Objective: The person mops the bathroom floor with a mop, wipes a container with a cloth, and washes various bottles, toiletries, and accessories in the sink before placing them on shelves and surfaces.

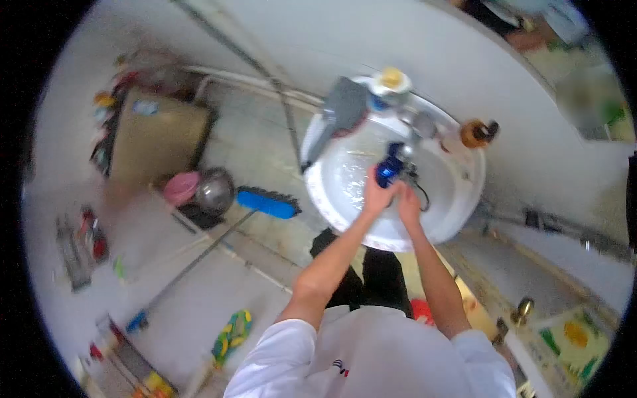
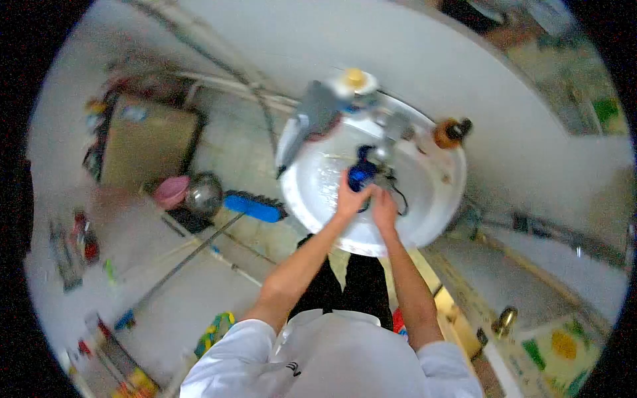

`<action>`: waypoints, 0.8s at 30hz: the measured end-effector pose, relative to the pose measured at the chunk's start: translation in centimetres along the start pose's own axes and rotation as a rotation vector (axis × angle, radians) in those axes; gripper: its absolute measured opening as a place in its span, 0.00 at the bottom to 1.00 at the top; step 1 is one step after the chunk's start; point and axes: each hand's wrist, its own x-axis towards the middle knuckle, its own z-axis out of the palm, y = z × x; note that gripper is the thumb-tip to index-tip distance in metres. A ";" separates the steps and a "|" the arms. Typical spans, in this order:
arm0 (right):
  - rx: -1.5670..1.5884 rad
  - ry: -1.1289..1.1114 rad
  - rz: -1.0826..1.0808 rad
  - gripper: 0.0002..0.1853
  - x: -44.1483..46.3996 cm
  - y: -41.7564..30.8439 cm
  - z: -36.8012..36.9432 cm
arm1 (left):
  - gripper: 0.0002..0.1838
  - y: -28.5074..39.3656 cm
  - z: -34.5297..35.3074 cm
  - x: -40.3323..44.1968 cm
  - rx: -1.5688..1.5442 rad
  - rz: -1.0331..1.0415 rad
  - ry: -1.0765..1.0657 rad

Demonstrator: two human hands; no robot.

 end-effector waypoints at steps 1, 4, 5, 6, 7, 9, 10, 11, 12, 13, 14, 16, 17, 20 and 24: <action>0.000 -0.132 0.074 0.19 -0.3 -1.2 -1.5 | 0.36 1.0 -0.8 -0.2 -0.018 0.011 0.051; 0.140 -0.292 0.086 0.16 -2.0 0.0 -1.9 | 0.39 8.4 -4.8 -1.7 -0.088 0.038 0.157; 0.188 -0.327 -0.057 0.15 -2.0 3.0 -2.1 | 0.40 9.9 -6.2 -1.7 -0.154 0.111 0.237; 0.241 -0.308 -0.070 0.12 -2.5 3.7 -1.6 | 0.41 13.0 -10.0 -2.3 -0.127 0.194 0.305; 0.214 -0.380 0.029 0.12 -2.6 6.2 -2.3 | 0.42 16.1 -12.1 -3.3 -0.107 0.263 0.332; 0.192 -0.361 0.029 0.13 -4.6 7.6 -2.3 | 0.41 20.8 -20.1 -5.7 -0.153 0.187 0.556; 0.088 -0.412 0.014 0.13 -5.2 7.2 -3.0 | 0.37 21.8 -24.9 -6.4 -0.079 0.129 0.690; 0.091 -0.431 -0.011 0.13 -6.0 6.1 -3.1 | 0.30 26.2 -30.3 -8.9 -0.159 0.186 0.766; 0.015 -0.432 -0.086 0.13 -6.6 5.3 -3.3 | 0.28 28.1 -36.4 -10.6 -0.034 0.116 0.865; -0.046 -0.427 -0.170 0.13 -6.8 6.0 -4.0 | 0.27 29.6 -40.1 -12.9 -0.033 0.411 0.935; -0.043 -0.434 -0.199 0.13 -7.0 6.0 -4.0 | 0.28 30.9 -46.0 -15.2 0.138 0.493 1.077; 0.078 -0.524 -0.072 0.13 -5.2 9.5 -2.2 | 0.27 34.3 -56.5 -18.8 0.287 0.548 1.166; 0.085 -0.530 -0.090 0.13 -4.5 10.7 -1.4 | 0.23 36.6 -60.6 -21.0 0.376 0.426 1.089; -0.078 -0.473 -0.118 0.14 -1.5 14.7 1.2 | 0.27 39.3 -70.7 -25.3 0.285 0.248 1.133; 0.072 -0.572 0.201 0.17 -3.2 8.2 -0.6 | 0.33 42.6 -74.9 -31.2 0.463 0.417 1.358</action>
